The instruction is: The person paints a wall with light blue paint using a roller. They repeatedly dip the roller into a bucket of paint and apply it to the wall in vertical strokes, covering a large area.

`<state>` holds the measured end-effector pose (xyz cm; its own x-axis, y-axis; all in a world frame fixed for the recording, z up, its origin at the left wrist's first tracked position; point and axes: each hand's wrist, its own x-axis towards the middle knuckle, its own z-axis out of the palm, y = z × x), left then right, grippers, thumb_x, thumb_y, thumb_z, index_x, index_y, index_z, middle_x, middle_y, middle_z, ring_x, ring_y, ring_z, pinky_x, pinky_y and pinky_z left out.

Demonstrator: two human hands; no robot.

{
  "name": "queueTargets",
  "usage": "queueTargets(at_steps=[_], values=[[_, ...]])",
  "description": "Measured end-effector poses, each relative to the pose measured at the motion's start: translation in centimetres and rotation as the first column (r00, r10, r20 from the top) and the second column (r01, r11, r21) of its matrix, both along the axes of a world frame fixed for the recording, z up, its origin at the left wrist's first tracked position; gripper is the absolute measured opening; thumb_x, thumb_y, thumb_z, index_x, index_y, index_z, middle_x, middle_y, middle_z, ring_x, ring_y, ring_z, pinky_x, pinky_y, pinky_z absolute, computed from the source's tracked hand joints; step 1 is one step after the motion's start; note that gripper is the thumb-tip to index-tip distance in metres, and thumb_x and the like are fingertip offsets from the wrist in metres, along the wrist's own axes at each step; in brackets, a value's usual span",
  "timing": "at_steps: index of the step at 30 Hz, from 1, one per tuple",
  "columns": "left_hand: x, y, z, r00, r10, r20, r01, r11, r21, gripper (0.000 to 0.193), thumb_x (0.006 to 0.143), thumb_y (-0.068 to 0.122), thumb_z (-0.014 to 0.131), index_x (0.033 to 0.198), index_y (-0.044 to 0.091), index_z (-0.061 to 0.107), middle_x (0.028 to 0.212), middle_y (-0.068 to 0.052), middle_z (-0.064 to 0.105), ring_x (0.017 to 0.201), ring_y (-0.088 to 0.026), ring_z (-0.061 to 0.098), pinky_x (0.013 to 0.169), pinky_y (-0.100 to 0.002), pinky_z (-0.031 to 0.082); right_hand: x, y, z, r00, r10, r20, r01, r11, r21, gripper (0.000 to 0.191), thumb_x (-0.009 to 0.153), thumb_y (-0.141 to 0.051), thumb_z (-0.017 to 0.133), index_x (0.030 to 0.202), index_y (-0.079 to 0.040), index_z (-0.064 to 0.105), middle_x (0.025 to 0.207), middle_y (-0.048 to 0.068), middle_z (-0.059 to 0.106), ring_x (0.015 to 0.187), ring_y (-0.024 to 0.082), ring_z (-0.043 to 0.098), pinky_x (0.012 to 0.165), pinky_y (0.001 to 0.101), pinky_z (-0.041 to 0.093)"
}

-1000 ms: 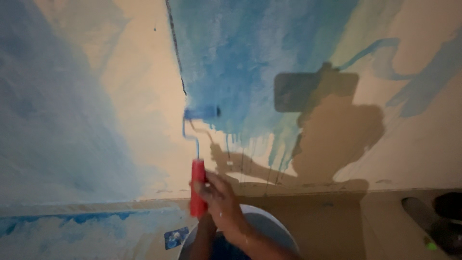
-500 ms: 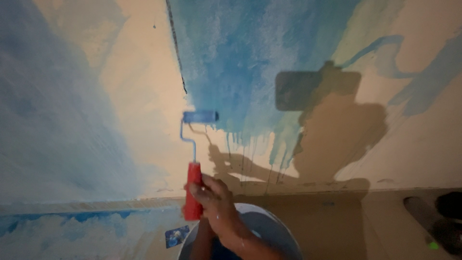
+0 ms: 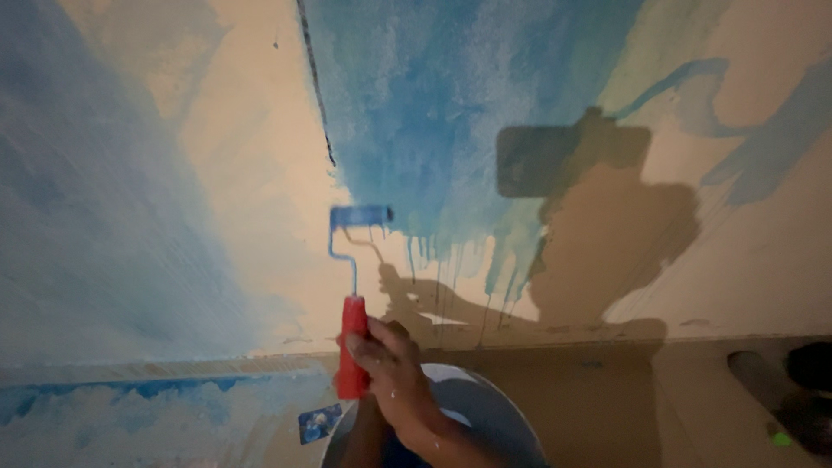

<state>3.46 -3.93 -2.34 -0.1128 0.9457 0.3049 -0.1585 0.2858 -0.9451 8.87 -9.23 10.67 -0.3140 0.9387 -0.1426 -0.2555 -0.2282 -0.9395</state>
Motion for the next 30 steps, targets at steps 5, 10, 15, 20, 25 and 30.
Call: queueTargets(at_steps=[5,10,15,20,25,30], values=[[-0.5,0.6,-0.1,0.998,-0.006,-0.059,0.008,0.999,0.036,0.041,0.100,0.020,0.062,0.133,-0.002,0.054,0.121,-0.016,0.064,0.107,-0.023,0.063,0.088,-0.033,0.053,0.2,0.6,0.4,1.000,0.027,0.000,-0.027,0.996,0.087,0.055,0.095,-0.034,0.061,0.138,-0.001,0.054,0.109,0.014,0.074,0.071,0.022,0.071,0.057,0.0362,0.053],[-0.1,0.2,0.5,0.997,0.080,-0.024,-0.081,0.996,-0.036,0.044,0.106,0.027,0.058,0.138,-0.002,0.049,0.125,-0.014,0.062,0.112,-0.020,0.063,0.096,-0.034,0.052,-0.4,0.7,1.8,0.991,0.023,-0.128,-0.009,0.994,0.108,0.052,0.096,-0.035,0.061,0.135,0.001,0.056,0.114,0.015,0.072,0.081,0.021,0.072,0.068,0.0311,0.061],[1.3,-0.9,0.7,0.901,-0.031,0.433,0.019,0.999,0.032,0.042,0.092,0.010,0.082,0.126,-0.008,0.064,0.119,-0.020,0.067,0.112,-0.028,0.065,0.104,-0.043,0.049,0.0,-0.9,0.5,1.000,0.001,-0.022,0.003,0.983,0.181,0.049,0.100,-0.031,0.065,0.122,0.013,0.064,0.108,0.020,0.058,0.086,0.022,0.066,0.070,0.0368,0.060],[0.3,-0.3,0.9,0.973,0.000,-0.230,-0.023,0.995,-0.094,0.047,0.101,0.022,0.066,0.138,-0.002,0.051,0.121,-0.012,0.064,0.107,-0.019,0.061,0.092,-0.036,0.051,-0.2,0.3,0.5,0.979,-0.021,-0.200,0.045,0.992,0.116,0.050,0.096,-0.031,0.063,0.130,0.005,0.060,0.107,0.015,0.069,0.083,0.020,0.066,0.072,0.0342,0.057],[0.6,-0.4,0.4,0.999,-0.020,-0.038,0.020,1.000,-0.003,0.044,0.103,0.025,0.066,0.137,0.003,0.050,0.121,-0.014,0.060,0.112,-0.023,0.058,0.099,-0.036,0.048,0.5,-0.6,0.1,0.997,-0.036,-0.065,0.035,0.999,-0.011,0.055,0.094,-0.035,0.064,0.136,-0.001,0.053,0.108,0.010,0.070,0.084,0.019,0.074,0.072,0.0323,0.061],[-0.6,0.1,-0.3,0.276,0.393,-0.877,-0.117,0.920,0.375,0.043,0.109,0.037,0.062,0.134,0.005,0.048,0.118,-0.009,0.058,0.108,-0.021,0.057,0.098,-0.034,0.048,1.0,-1.2,-1.0,1.000,-0.013,-0.027,0.013,1.000,-0.011,0.058,0.092,-0.036,0.068,0.134,0.002,0.054,0.095,0.020,0.066,0.070,0.024,0.072,0.063,0.0357,0.060]])
